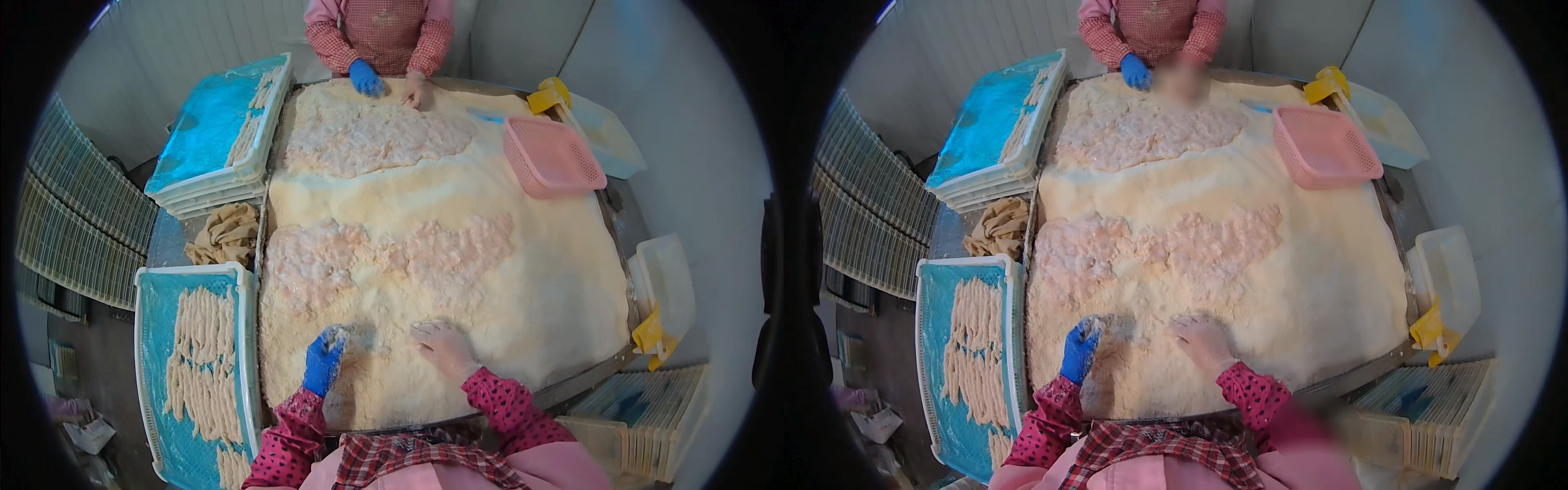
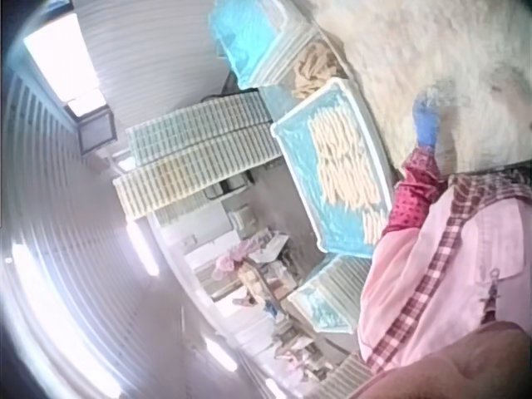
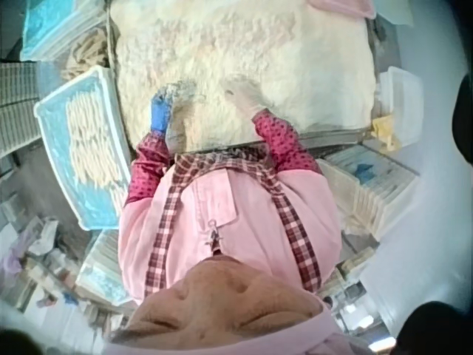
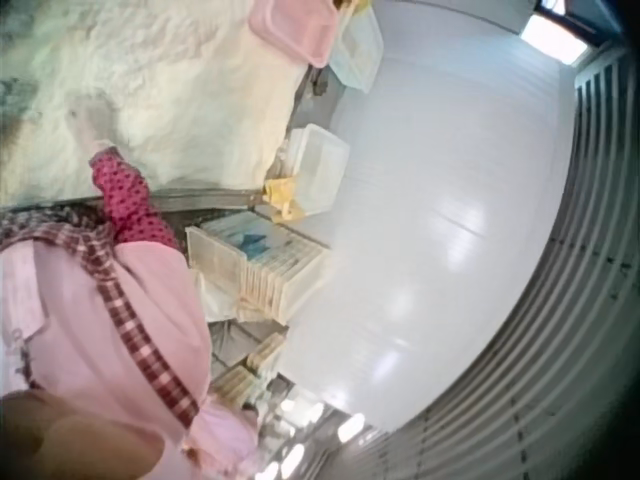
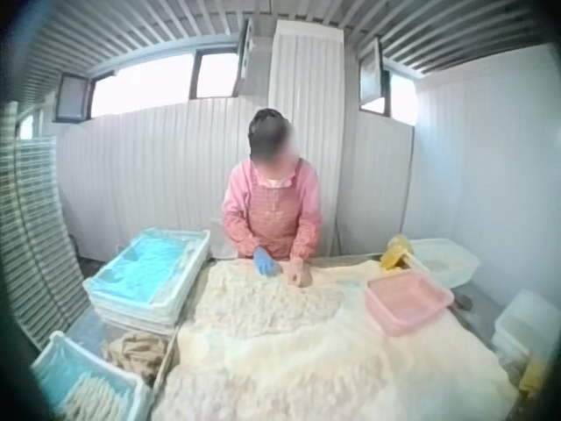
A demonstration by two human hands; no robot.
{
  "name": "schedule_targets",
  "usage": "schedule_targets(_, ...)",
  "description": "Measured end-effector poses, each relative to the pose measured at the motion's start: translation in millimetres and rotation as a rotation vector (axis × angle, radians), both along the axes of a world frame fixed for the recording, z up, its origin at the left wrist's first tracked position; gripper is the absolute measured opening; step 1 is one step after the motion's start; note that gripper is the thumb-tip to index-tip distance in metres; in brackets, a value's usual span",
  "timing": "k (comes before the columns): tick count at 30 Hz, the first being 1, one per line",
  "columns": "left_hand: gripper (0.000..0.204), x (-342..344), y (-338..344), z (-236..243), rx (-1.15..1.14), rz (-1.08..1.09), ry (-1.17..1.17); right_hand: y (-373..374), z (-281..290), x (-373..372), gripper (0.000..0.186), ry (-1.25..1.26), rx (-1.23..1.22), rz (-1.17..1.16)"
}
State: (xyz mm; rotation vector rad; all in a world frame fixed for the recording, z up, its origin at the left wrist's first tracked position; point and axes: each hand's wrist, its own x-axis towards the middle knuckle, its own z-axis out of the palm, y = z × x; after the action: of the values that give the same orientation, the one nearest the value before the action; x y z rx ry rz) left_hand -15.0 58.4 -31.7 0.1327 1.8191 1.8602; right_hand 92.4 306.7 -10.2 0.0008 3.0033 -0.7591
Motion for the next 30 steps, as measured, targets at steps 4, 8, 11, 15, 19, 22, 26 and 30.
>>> schedule_targets(4, 0.036, -3, -18, 9, -0.434, 0.152, 0.849, -14, -6, 0, 0.035, 0.106, -0.059, -0.048)
schedule_targets(8, 0.034, -11, -41, 20, -0.273, -0.035, 0.416, -16, -17, -10, 0.03, 0.078, -0.291, -0.199)
schedule_targets(11, 0.033, 2, -31, 26, -0.581, -0.341, 0.954, -28, -4, -16, 0.024, 0.005, -0.515, -0.278)
schedule_targets(15, 0.021, 4, -11, -6, -0.143, 0.031, 0.308, -21, -28, -2, 0.025, 0.009, -0.268, -0.091)
schedule_targets(19, 0.028, 9, -2, -17, 0.503, 0.219, -0.296, -24, -15, -2, 0.026, -0.094, -0.535, -0.293)
schedule_targets(22, 0.041, 19, 0, 3, 0.517, 0.161, -0.461, -28, -5, -5, 0.026, -0.118, -0.669, -0.359)
schedule_targets(26, 0.043, 30, 8, 2, 0.909, 0.15, -0.579, -39, 17, -13, 0.026, -0.038, -0.746, -0.462)
schedule_targets(30, 0.05, 34, 33, 17, 0.995, 0.261, -0.634, -73, 28, -17, 0.025, 0.431, -0.34, 0.05)
